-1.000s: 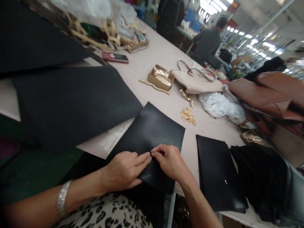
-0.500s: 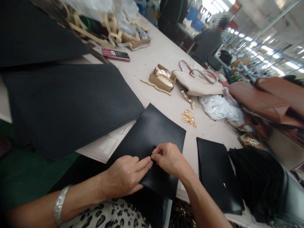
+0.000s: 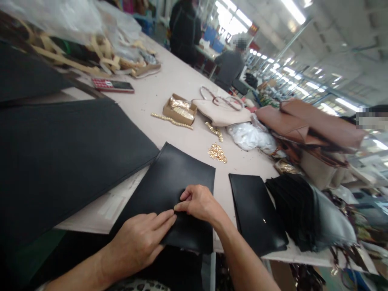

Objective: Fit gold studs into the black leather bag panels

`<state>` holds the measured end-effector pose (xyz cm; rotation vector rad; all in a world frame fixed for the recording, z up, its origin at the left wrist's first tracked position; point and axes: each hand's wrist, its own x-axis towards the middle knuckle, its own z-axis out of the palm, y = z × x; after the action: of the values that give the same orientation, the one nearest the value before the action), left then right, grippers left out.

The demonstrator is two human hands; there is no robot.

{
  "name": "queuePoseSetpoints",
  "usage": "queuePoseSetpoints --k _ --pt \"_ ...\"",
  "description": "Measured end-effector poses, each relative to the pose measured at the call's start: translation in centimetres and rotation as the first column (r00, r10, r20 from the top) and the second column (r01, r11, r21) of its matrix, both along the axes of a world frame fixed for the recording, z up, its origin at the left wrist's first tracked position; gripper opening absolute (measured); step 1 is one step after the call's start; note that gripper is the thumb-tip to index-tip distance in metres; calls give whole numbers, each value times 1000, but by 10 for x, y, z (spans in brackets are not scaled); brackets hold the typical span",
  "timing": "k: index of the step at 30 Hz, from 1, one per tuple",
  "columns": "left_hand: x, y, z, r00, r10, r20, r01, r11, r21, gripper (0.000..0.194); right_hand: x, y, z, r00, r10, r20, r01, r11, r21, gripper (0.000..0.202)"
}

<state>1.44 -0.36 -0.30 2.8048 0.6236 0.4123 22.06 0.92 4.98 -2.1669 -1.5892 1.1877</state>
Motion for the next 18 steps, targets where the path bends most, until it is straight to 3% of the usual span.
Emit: queuePoseSetpoints --k 3,5,8,11,14,18 --pt "-2 1 -12 997 36 70 -40 998 58 51 18 -18 4 941 -151 302 33 932 360 25" --pt "-1 3 -19 988 39 148 -55 992 111 49 34 -31 1 886 -305 349 116 874 472 37" --pt "5 1 -21 969 5 247 -45 987 154 42 51 -46 -13 924 -378 55 317 841 438 45" --pt "14 -8 -10 959 -10 284 -8 998 60 37 63 -49 -20 907 -376 -187 420 810 408 39" --pt "18 -21 6 949 58 311 0 983 -182 45 89 -58 0 878 -388 -281 476 773 420 38" --pt "8 -31 26 928 204 310 -38 883 -468 45 164 -97 47 868 -428 -252 497 740 454 44"
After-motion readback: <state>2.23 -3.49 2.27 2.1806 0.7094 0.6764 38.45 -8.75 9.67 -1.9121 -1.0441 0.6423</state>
